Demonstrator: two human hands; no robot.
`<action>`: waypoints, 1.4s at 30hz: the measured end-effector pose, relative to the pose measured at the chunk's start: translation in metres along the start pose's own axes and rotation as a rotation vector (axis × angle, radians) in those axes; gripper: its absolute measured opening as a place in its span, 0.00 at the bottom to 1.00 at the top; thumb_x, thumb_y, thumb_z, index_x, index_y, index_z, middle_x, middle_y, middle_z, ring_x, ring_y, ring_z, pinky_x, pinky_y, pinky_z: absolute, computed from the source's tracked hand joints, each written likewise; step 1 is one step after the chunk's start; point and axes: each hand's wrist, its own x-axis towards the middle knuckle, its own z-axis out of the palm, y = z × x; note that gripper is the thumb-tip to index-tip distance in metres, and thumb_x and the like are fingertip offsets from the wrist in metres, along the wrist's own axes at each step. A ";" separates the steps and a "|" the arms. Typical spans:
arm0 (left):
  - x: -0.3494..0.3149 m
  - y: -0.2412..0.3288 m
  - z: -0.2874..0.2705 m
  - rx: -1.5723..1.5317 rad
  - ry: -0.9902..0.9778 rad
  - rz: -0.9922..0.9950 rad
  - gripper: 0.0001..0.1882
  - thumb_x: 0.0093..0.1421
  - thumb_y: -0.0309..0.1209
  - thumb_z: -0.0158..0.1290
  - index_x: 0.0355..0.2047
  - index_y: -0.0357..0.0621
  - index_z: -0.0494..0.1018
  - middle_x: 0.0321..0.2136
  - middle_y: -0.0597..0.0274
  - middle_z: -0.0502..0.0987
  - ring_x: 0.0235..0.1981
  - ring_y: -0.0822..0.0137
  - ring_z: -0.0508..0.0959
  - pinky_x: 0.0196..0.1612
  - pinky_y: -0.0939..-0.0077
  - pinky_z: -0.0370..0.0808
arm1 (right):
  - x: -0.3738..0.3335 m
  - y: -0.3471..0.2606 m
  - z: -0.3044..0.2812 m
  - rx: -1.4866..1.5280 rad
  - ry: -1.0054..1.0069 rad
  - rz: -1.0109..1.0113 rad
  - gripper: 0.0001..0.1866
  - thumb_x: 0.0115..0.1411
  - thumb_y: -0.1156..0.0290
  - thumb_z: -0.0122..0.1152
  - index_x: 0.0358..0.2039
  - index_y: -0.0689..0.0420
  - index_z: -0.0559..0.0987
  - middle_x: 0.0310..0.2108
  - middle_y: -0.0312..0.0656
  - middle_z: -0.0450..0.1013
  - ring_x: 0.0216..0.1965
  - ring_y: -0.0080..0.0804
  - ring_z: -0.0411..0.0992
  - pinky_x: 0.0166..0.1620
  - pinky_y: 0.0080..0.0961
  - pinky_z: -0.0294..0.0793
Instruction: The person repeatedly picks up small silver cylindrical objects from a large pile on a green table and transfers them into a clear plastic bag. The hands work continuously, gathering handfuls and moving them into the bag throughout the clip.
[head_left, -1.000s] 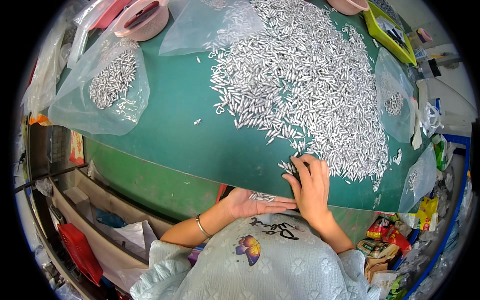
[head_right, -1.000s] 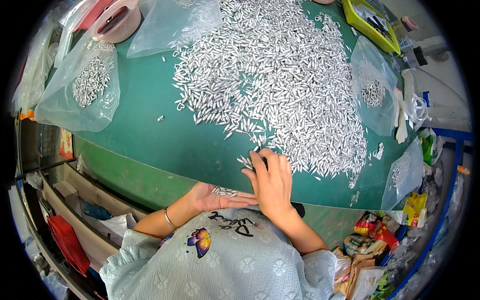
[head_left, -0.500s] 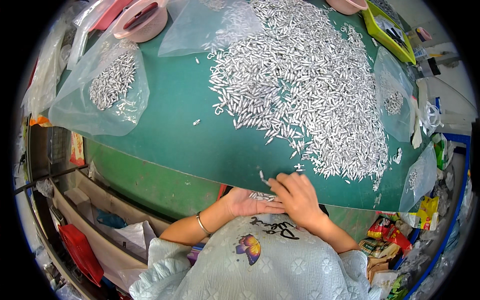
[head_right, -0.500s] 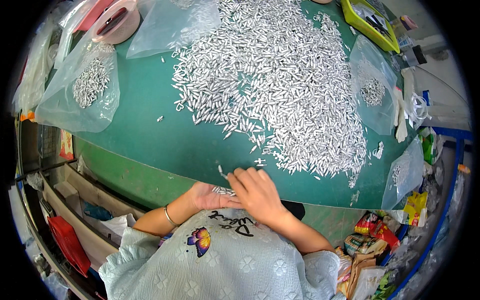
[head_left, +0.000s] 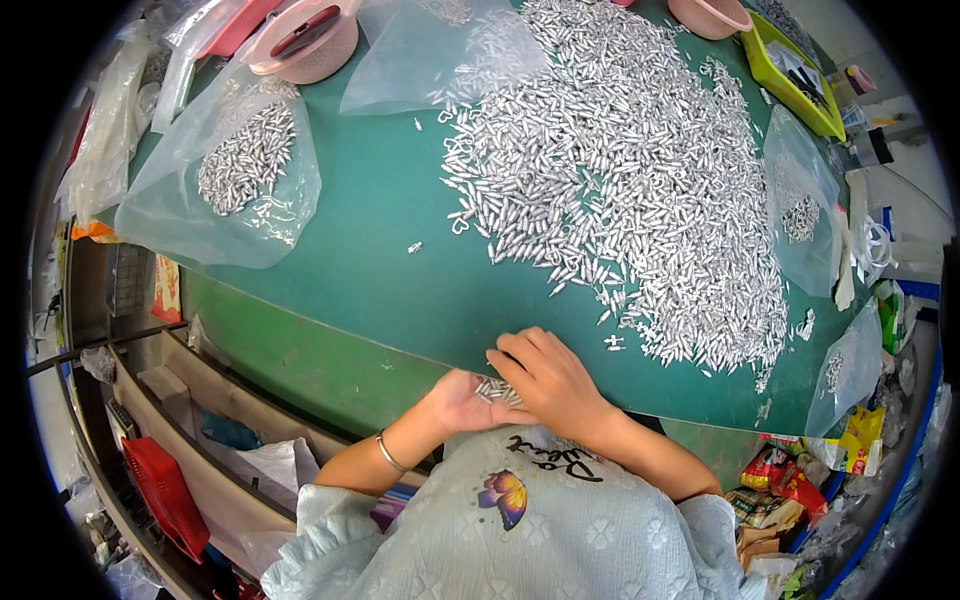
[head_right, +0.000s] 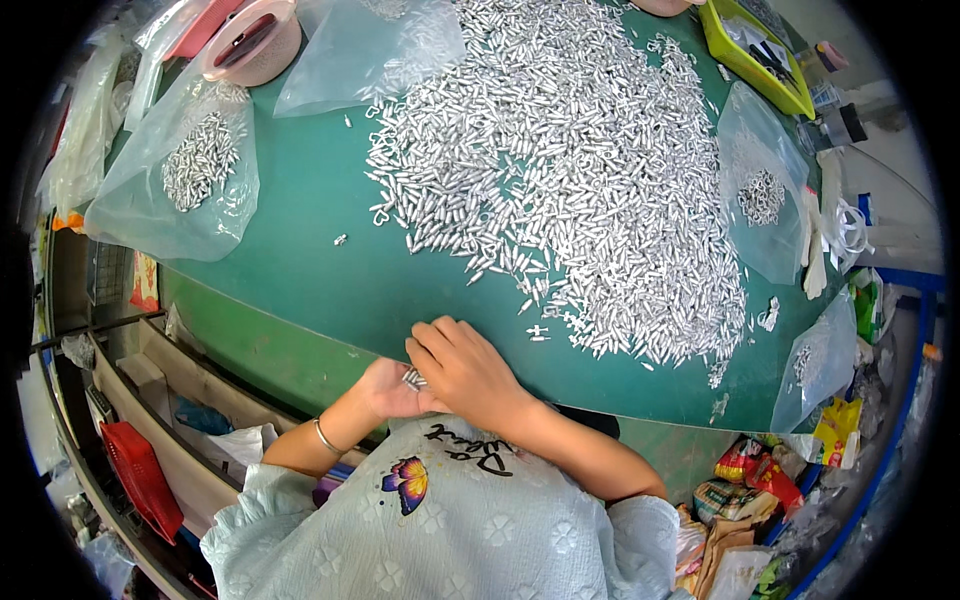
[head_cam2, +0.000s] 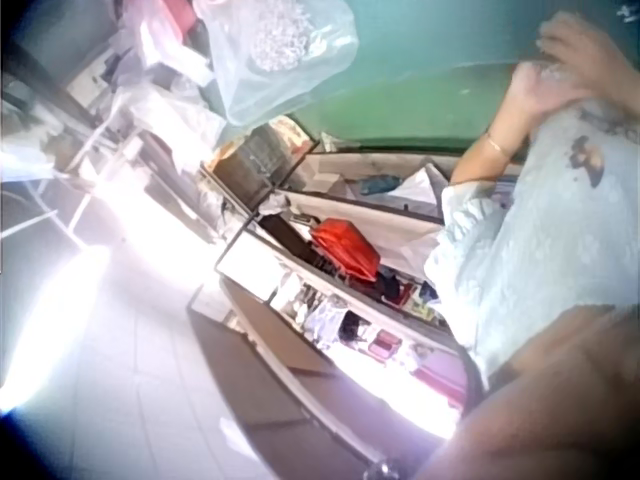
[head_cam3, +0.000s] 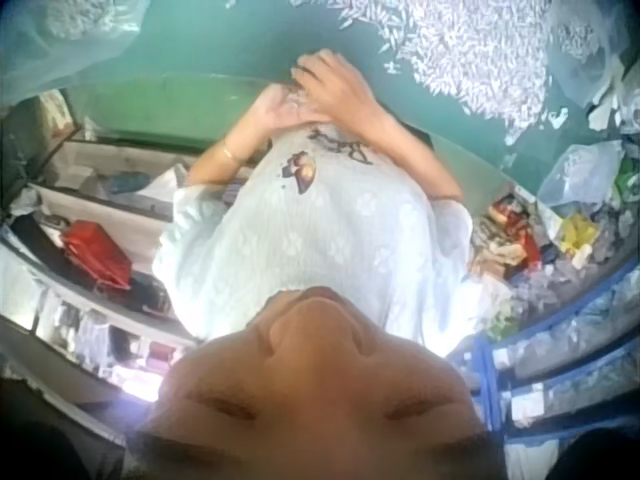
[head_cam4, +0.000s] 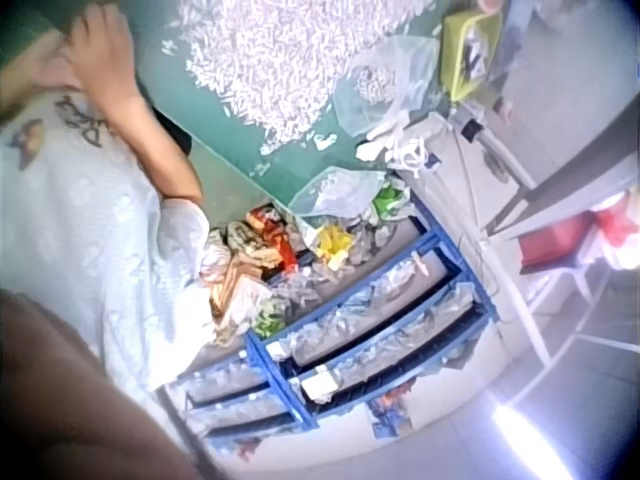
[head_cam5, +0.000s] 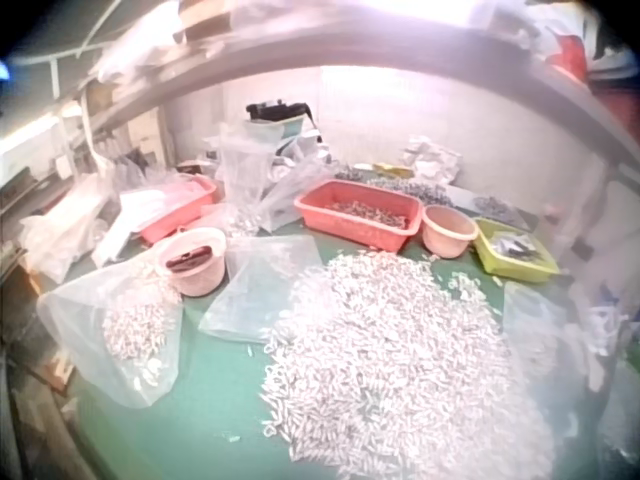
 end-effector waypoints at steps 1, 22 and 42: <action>-0.001 0.002 -0.001 -0.014 0.008 0.001 0.31 0.68 0.52 0.32 0.58 0.40 0.63 0.55 0.47 0.70 0.55 0.48 0.72 0.55 0.41 0.70 | -0.003 -0.001 -0.002 0.019 -0.033 -0.011 0.21 0.48 0.69 0.63 0.43 0.62 0.76 0.45 0.46 0.69 0.41 0.42 0.68 0.39 0.33 0.68; 0.025 -0.024 0.017 0.488 0.283 -0.117 0.26 0.66 0.29 0.43 0.60 0.23 0.57 0.58 0.35 0.64 0.59 0.50 0.69 0.62 0.62 0.67 | -0.035 0.024 -0.061 -0.414 0.437 0.322 0.09 0.49 0.80 0.62 0.33 0.58 0.77 0.34 0.39 0.72 0.40 0.39 0.69 0.45 0.35 0.59; 0.033 -0.030 0.018 0.432 0.248 -0.094 0.30 0.69 0.40 0.37 0.61 0.24 0.56 0.59 0.29 0.61 0.58 0.46 0.69 0.61 0.60 0.68 | -0.023 0.022 -0.053 -0.466 0.304 0.416 0.16 0.52 0.75 0.63 0.43 0.60 0.76 0.41 0.40 0.70 0.43 0.38 0.66 0.44 0.35 0.60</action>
